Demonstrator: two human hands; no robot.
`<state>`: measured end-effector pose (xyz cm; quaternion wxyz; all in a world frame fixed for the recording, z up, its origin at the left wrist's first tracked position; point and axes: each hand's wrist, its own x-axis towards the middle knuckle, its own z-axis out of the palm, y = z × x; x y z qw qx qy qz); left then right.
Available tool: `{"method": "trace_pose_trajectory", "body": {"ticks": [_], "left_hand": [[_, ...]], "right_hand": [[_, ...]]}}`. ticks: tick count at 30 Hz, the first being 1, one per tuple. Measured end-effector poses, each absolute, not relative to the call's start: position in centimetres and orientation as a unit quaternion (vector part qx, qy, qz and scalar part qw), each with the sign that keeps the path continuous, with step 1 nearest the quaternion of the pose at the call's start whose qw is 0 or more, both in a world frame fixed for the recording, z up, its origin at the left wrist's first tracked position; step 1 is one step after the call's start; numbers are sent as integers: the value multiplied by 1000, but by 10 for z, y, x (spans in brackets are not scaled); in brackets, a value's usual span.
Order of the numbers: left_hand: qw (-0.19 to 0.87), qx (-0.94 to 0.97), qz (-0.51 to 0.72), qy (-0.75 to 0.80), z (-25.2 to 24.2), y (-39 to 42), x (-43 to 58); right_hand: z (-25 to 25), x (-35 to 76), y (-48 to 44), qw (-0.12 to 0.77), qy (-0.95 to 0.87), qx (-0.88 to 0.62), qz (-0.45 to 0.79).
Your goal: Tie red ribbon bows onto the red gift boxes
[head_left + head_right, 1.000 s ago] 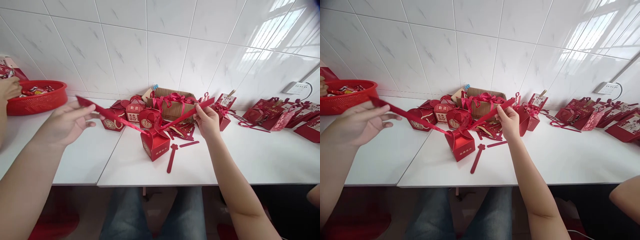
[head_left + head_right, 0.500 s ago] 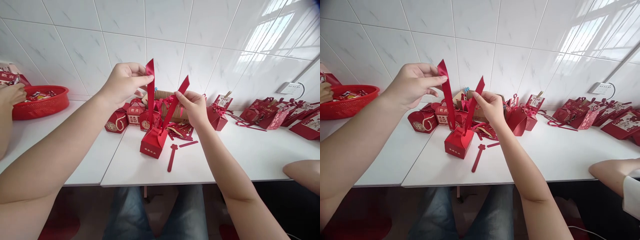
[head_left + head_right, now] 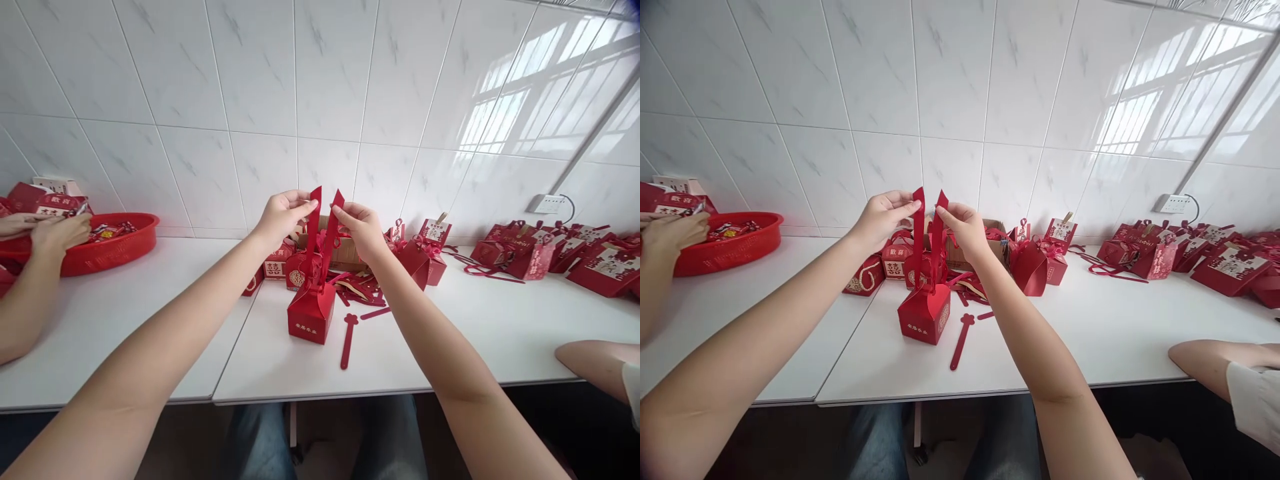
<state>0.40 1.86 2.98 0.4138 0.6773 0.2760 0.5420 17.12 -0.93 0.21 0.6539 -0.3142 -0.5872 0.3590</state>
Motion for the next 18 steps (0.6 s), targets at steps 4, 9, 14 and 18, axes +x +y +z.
{"method": "trace_pose_trajectory", "body": {"ticks": [4, 9, 14, 18], "left_hand": [[445, 653, 555, 261, 35, 10, 5], [468, 624, 562, 276, 33, 7, 6], [472, 614, 579, 256, 29, 5, 11], [457, 617, 587, 256, 29, 1, 14]], "right_hand": [[8, 168, -6, 640, -610, -286, 370], [10, 164, -5, 633, -616, -280, 376], [8, 159, -6, 639, -611, -260, 390], [7, 157, -7, 640, -605, -258, 397]]}}
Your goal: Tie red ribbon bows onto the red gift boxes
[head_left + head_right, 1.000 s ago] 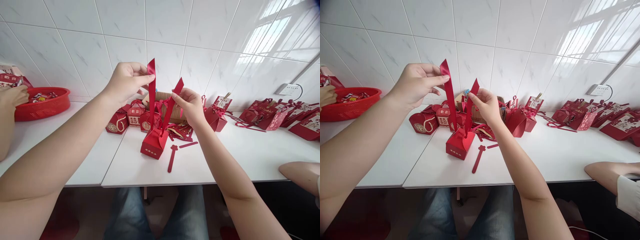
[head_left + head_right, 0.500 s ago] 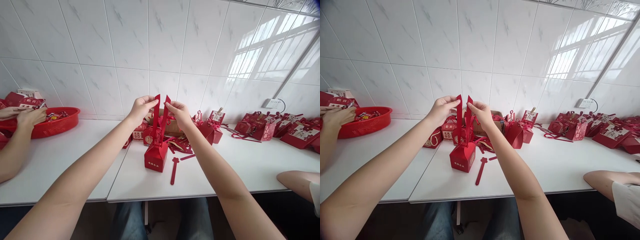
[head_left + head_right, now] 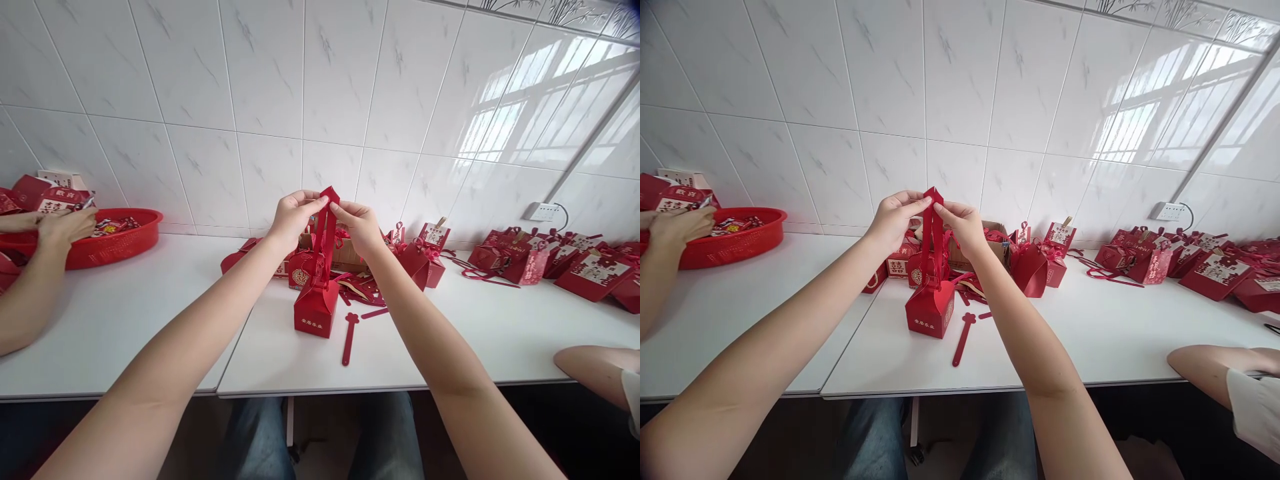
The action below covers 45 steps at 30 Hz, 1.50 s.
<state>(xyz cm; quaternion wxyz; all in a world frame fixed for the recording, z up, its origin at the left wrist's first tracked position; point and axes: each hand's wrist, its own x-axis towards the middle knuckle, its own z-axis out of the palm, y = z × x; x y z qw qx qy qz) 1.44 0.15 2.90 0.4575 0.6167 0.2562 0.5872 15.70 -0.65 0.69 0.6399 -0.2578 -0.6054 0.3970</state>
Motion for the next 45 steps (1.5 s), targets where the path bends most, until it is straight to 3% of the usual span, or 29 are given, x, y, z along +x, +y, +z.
{"method": "trace_pose_trajectory", "body": {"ticks": [14, 25, 29, 34, 40, 45], "left_hand": [[480, 609, 576, 261, 31, -2, 18], [432, 639, 582, 255, 21, 5, 17], [362, 692, 510, 360, -19, -8, 0], [193, 736, 376, 528, -90, -38, 0], [75, 721, 388, 569, -133, -43, 23], [67, 720, 411, 555, -140, -38, 22]], "right_hand": [[3, 157, -6, 655, -580, -249, 415], [4, 153, -7, 682, -565, -272, 378], [5, 156, -5, 678, -559, -304, 368], [4, 157, -3, 675, -573, -307, 349], [2, 155, -7, 696, -545, -318, 344], [0, 158, -7, 704, -537, -324, 332]]}}
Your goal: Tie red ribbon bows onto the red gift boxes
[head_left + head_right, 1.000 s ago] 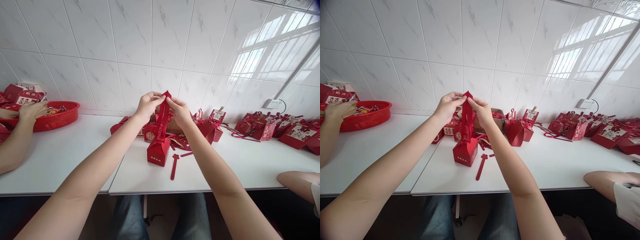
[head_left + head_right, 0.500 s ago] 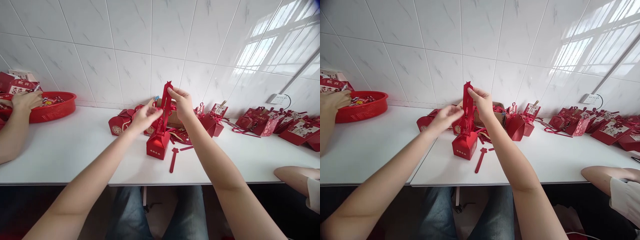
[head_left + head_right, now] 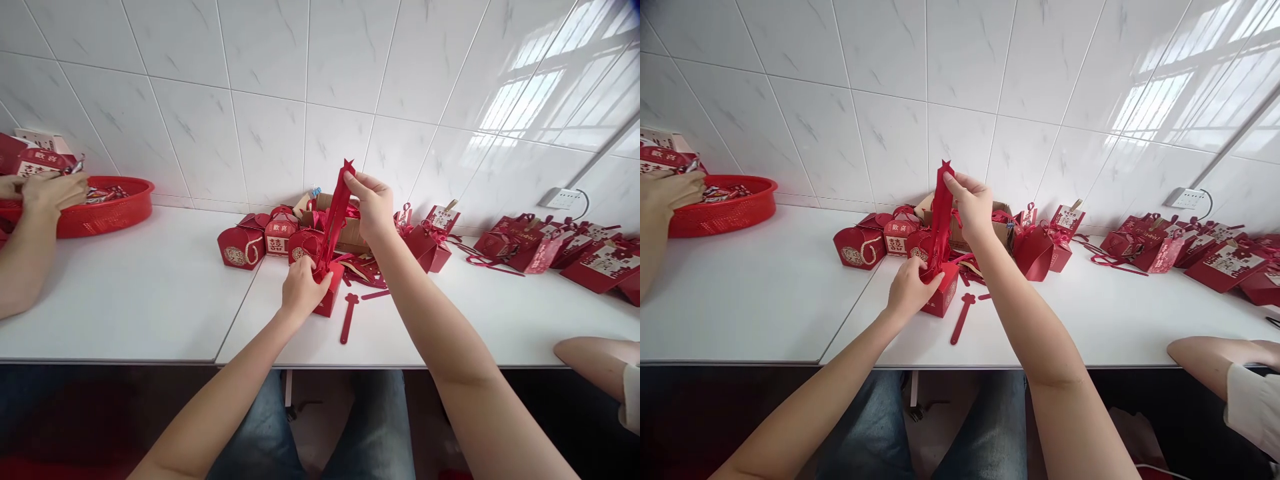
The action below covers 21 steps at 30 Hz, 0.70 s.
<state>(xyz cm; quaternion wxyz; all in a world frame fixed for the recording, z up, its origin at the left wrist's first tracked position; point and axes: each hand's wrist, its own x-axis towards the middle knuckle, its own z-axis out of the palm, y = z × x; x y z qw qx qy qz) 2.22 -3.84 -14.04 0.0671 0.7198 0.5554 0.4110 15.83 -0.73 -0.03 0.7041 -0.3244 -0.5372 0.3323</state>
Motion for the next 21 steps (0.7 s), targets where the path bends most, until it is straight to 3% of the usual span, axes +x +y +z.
{"method": "trace_pose_trajectory", "body": {"ticks": [10, 21], "left_hand": [[39, 729, 433, 528, -151, -39, 24], [8, 760, 311, 570, -132, -52, 28]], "right_hand": [[-9, 163, -8, 701, -552, -337, 301], [-10, 164, -7, 694, -534, -338, 345]]}}
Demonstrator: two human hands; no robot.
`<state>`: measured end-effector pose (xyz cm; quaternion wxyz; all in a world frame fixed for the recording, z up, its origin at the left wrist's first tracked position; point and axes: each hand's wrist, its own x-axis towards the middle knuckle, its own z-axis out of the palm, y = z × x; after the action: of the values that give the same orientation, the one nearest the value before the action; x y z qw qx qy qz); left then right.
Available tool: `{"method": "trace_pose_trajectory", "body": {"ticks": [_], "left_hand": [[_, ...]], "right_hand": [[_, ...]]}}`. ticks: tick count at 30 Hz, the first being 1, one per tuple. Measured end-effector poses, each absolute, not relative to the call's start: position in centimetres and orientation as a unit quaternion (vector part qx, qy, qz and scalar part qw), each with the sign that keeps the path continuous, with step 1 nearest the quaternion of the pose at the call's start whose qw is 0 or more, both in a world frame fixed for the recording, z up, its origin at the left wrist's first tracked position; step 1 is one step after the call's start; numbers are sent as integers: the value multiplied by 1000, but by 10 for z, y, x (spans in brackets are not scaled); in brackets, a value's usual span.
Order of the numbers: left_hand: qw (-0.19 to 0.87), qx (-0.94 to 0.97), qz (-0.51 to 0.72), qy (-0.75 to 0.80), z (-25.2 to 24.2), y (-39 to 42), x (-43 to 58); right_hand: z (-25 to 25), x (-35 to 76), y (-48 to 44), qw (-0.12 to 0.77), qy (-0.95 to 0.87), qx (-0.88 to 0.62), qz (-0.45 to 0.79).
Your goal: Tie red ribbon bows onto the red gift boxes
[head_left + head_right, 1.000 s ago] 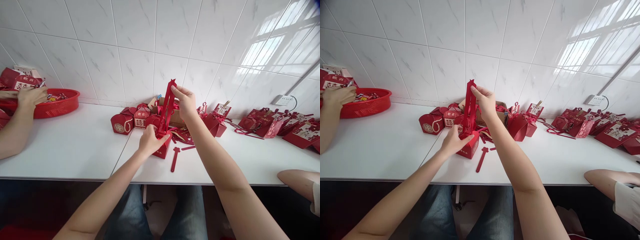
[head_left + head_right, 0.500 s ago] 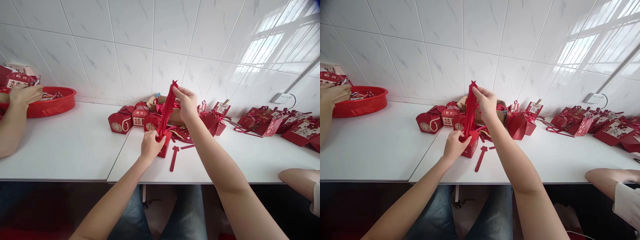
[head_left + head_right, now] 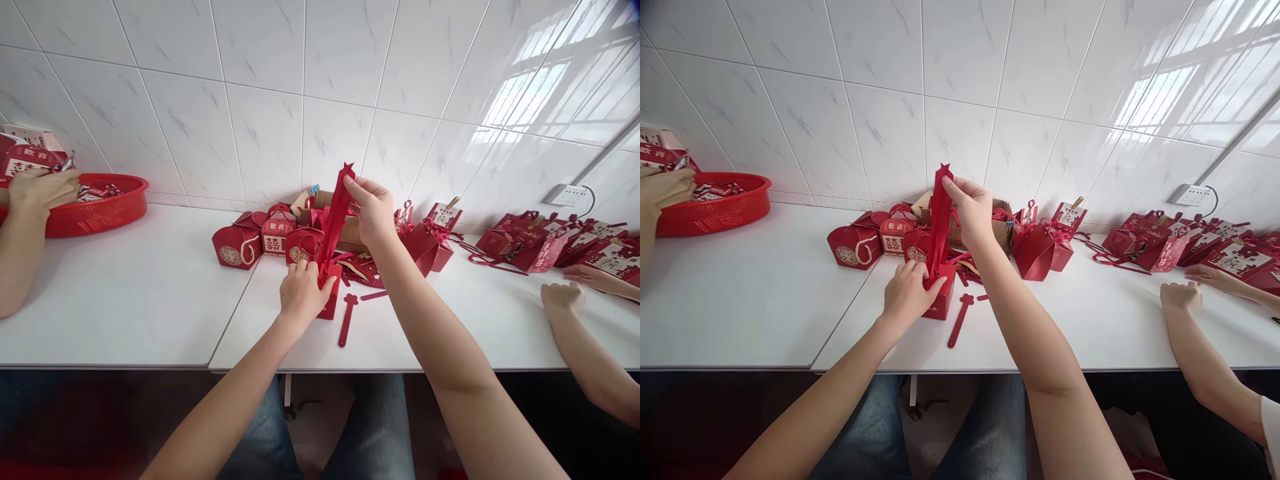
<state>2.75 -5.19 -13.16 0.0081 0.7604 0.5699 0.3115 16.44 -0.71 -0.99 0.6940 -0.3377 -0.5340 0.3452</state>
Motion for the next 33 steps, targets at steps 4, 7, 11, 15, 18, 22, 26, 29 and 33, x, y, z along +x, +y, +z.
{"method": "trace_pose_trajectory", "body": {"ticks": [4, 7, 11, 15, 18, 22, 26, 29, 33], "left_hand": [[51, 755, 361, 544, -93, -42, 16], [104, 741, 500, 436, -45, -27, 11], [152, 735, 566, 341, 13, -7, 13], [221, 760, 530, 302, 38, 0, 18], [254, 747, 541, 291, 43, 1, 18], [309, 721, 552, 281, 48, 5, 16], [338, 729, 532, 266, 51, 12, 11], [345, 734, 519, 269, 52, 16, 9], [347, 717, 533, 286, 54, 19, 10]], "right_hand": [[-6, 164, -9, 676, -548, -337, 358], [-3, 164, -10, 668, -556, -332, 367], [0, 163, -10, 667, -558, -319, 377], [2, 166, -9, 660, -570, -321, 370], [4, 169, -9, 657, -582, -319, 358], [6, 171, -7, 653, -592, -311, 355], [6, 172, -5, 656, -591, -295, 365], [7, 174, -6, 639, -603, -284, 383], [9, 176, -10, 622, -620, -283, 386]]}}
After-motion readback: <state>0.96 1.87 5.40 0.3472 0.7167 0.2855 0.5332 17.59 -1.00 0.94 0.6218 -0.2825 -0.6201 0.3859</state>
